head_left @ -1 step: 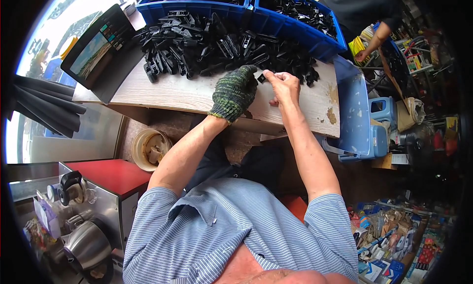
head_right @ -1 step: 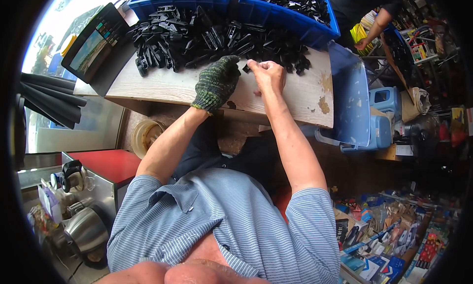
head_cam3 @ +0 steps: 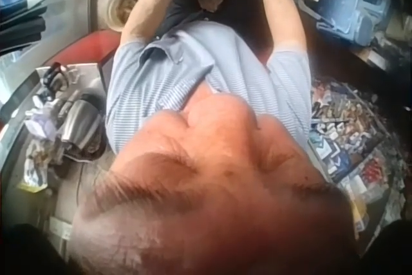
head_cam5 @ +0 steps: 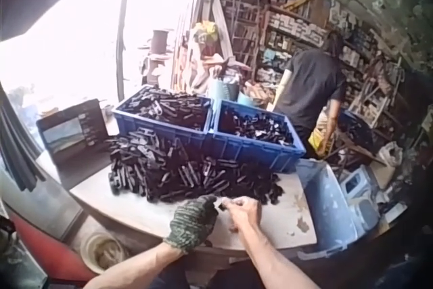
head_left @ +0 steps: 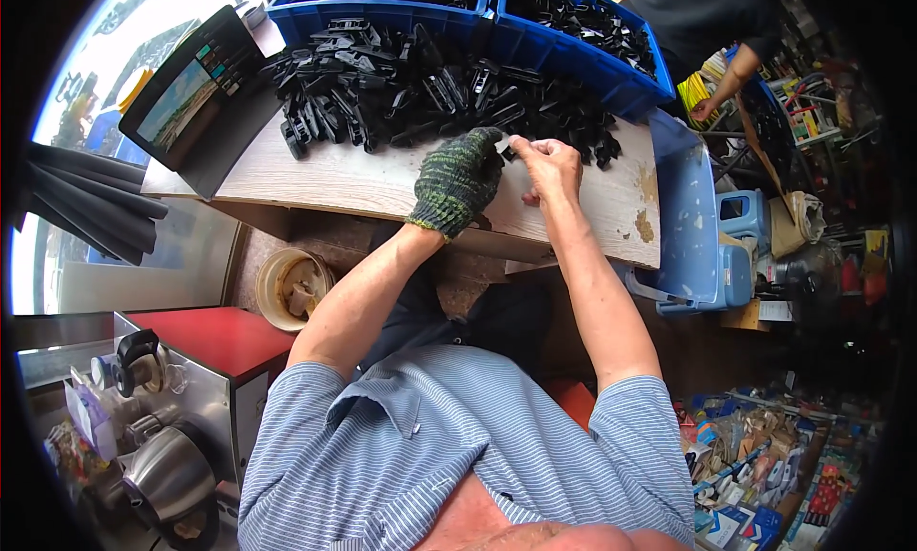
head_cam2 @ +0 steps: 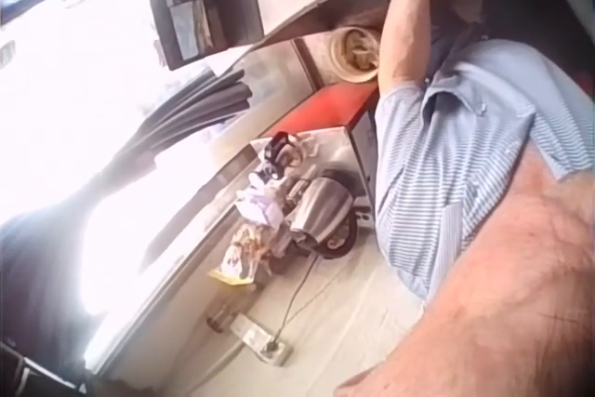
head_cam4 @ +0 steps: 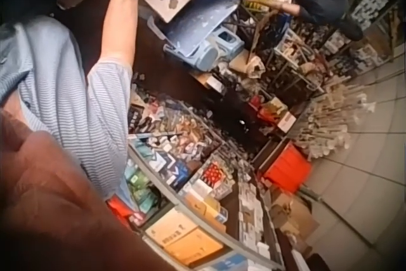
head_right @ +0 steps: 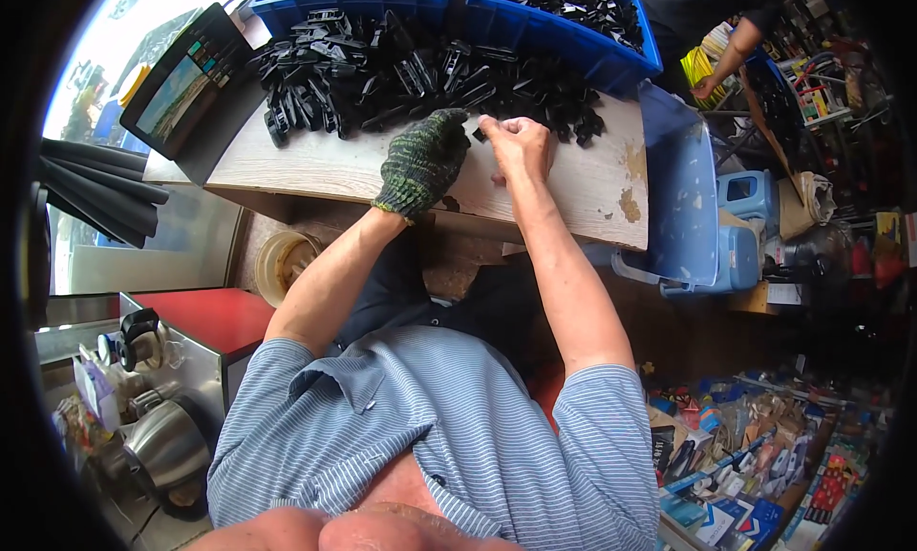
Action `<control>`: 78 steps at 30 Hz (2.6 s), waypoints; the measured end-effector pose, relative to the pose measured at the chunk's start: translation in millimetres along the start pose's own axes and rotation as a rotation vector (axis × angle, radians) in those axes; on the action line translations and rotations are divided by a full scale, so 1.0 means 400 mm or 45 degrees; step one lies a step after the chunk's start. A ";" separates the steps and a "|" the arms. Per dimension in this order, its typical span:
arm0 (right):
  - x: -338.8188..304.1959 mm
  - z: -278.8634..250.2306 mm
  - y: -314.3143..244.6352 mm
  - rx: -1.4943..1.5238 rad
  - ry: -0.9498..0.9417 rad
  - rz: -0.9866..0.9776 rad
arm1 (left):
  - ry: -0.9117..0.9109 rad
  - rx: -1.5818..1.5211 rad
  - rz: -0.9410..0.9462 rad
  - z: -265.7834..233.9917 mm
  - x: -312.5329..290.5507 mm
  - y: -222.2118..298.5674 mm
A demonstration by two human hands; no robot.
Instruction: Assembling small black plastic components by hand at a workbench.
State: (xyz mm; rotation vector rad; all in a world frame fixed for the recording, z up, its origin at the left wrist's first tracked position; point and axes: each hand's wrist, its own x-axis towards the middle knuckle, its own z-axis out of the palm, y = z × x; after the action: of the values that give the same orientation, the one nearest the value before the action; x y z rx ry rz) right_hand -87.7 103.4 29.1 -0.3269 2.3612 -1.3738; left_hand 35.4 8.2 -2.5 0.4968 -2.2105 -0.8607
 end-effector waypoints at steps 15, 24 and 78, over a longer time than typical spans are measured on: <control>-0.003 0.007 0.013 0.059 -0.094 -0.119 | 0.003 0.066 0.015 0.009 -0.025 0.026; -0.022 0.018 0.102 0.483 -0.202 -0.389 | -0.103 0.124 -0.039 0.020 -0.012 0.046; -0.124 0.006 0.057 0.852 0.131 -0.001 | -0.315 -0.431 0.000 -0.005 -0.054 0.050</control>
State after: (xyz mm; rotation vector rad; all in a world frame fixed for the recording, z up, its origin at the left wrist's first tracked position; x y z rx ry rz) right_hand -42.3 131.8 18.7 -0.0615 1.8194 -2.1048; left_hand 49.6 33.4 2.6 0.2371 -2.2155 -1.3255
